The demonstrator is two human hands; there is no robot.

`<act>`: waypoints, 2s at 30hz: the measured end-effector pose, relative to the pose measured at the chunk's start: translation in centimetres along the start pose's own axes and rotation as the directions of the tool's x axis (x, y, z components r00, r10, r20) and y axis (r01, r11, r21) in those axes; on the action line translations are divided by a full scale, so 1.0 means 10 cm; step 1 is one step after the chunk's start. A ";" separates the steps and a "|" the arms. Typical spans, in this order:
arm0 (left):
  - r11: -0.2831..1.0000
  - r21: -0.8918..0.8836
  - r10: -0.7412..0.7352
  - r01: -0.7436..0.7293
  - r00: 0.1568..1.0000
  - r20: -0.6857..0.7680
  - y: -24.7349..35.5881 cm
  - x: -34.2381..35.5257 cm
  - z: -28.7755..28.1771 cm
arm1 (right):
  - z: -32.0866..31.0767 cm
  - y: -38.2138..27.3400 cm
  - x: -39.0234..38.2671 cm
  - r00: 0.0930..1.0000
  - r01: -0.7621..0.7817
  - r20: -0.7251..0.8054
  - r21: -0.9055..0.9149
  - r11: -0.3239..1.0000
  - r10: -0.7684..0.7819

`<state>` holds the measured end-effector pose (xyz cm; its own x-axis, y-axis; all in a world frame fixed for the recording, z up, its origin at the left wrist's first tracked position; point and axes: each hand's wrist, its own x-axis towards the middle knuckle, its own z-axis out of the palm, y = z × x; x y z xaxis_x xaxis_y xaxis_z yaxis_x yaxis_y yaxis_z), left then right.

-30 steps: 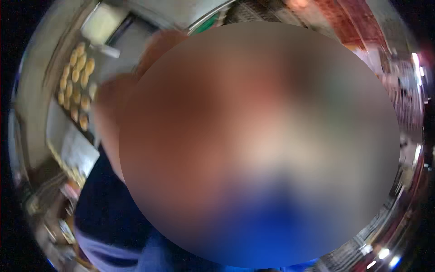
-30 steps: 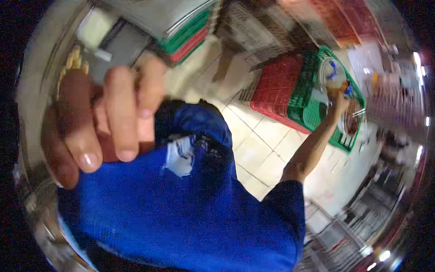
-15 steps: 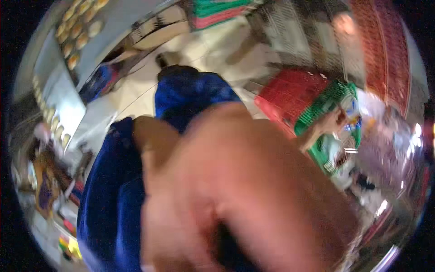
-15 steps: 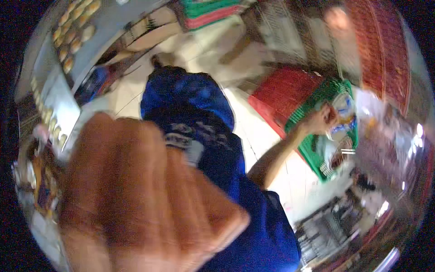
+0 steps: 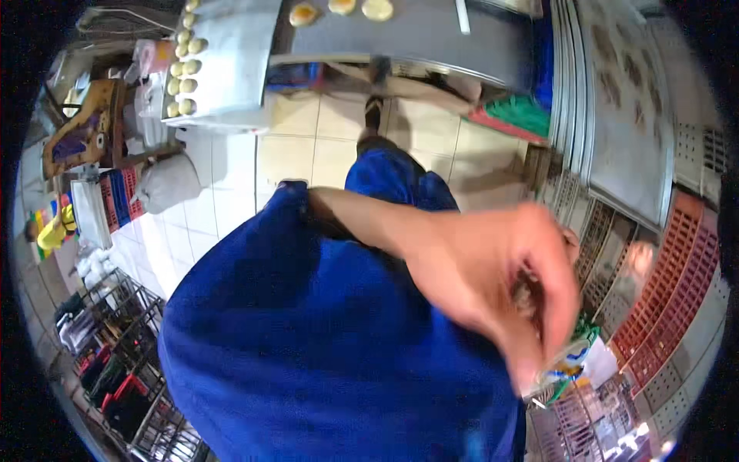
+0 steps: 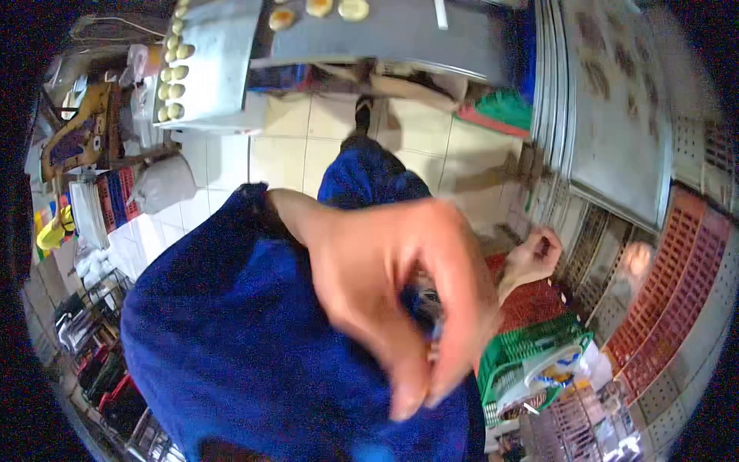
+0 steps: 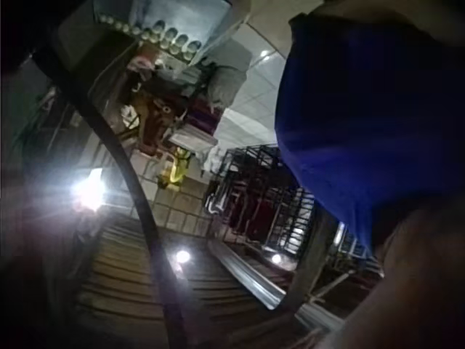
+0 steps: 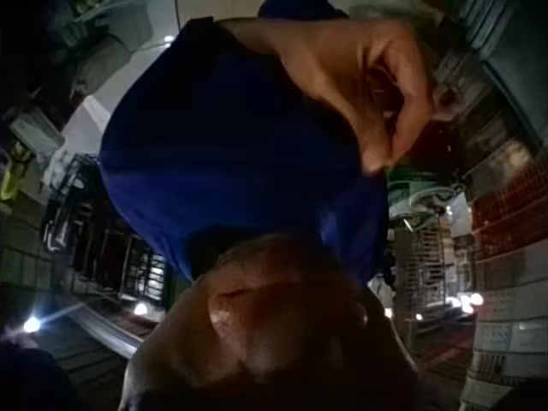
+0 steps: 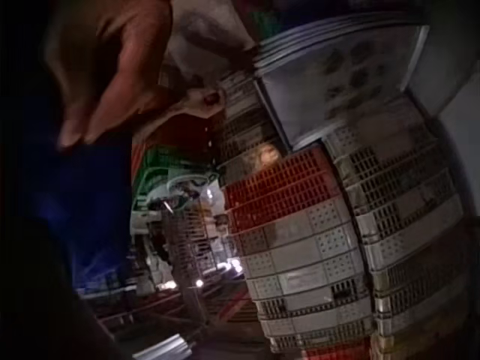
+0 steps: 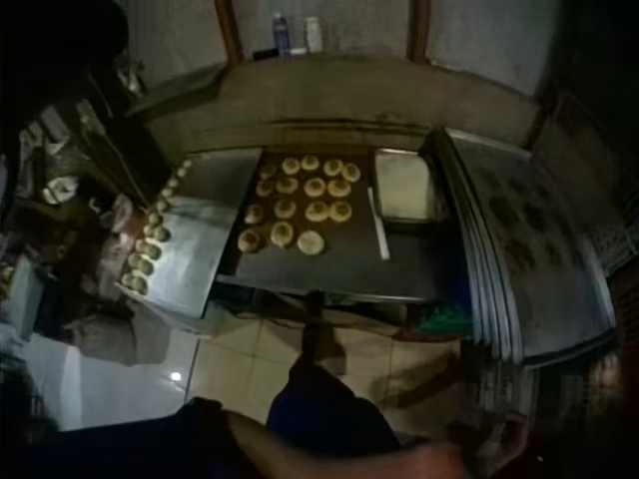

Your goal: Filling dough balls with a yellow substance and shaping them on a tray for baking.

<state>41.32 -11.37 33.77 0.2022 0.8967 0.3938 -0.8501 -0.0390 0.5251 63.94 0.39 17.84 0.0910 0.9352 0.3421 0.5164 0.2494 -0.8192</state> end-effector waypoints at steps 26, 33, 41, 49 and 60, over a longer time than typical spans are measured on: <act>0.341 0.575 0.707 0.744 0.200 -0.678 1.56 -1.64 -4.49 | 3.45 -1.48 -0.31 0.464 -0.168 0.881 0.188 0.968 -0.090; 0.912 0.366 0.411 -0.186 0.428 -0.805 1.93 -1.03 -3.36 | 3.76 -1.87 0.26 0.425 -0.696 0.904 0.298 0.653 0.040; 0.946 0.260 0.323 -0.192 0.528 -0.786 1.91 -0.59 -3.26 | 3.97 -1.95 0.63 0.384 -0.752 0.923 0.327 0.572 -0.023; 0.430 0.902 0.870 -0.049 0.290 -0.399 1.70 0.44 -2.51 | 3.82 -2.41 0.95 0.776 -0.056 0.512 0.636 0.770 -0.367; 0.749 0.526 0.662 -0.404 0.408 -0.629 1.90 0.05 -2.76 | 3.37 -2.92 1.16 0.621 -0.276 0.689 0.638 0.719 -0.373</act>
<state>11.86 0.50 23.14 -0.7860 0.6173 0.0337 -0.4622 -0.6230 0.6310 21.19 12.42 30.19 -0.7228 0.6613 0.2007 -0.1965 0.0817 -0.9771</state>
